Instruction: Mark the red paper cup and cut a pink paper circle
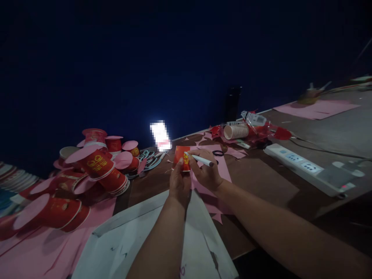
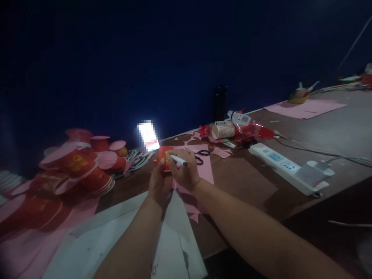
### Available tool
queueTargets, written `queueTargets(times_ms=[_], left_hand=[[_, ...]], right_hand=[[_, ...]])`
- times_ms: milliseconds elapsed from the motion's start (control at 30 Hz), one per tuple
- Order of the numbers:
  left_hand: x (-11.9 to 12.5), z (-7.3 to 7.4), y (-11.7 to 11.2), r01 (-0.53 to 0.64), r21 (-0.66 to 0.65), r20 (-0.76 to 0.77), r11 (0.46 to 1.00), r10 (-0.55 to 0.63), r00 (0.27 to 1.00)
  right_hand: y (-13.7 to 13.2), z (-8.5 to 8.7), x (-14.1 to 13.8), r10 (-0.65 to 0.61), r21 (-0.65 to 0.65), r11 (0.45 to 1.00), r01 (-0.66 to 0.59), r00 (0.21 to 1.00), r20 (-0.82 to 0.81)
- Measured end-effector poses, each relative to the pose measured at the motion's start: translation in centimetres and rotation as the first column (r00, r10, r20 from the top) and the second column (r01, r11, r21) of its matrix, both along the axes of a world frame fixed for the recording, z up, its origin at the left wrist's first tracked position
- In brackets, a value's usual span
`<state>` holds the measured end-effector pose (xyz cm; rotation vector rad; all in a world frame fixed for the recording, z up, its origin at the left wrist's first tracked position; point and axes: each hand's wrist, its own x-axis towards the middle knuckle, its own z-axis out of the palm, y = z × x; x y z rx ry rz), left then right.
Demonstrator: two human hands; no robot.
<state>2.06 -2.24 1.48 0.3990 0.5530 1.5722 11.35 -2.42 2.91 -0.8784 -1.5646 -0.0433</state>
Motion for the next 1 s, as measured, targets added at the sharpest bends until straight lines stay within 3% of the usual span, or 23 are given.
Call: queueTargets(times_ms=[467,1000], left_hand=[[0.07,0.27,-0.33,-0.018,-0.030,-0.048,0.999,0.016,0.999],[0.00,0.36,-0.14,-0.036,-0.067,0.024,0.997,0.037,0.999]], right_hand=[[0.22,-0.16,-0.12,-0.013,-0.004,1.000,0.014,0.999,0.031],[0.00,-0.11,-0.37,-0.046,-0.028,0.998,0.048,0.998,0.053]])
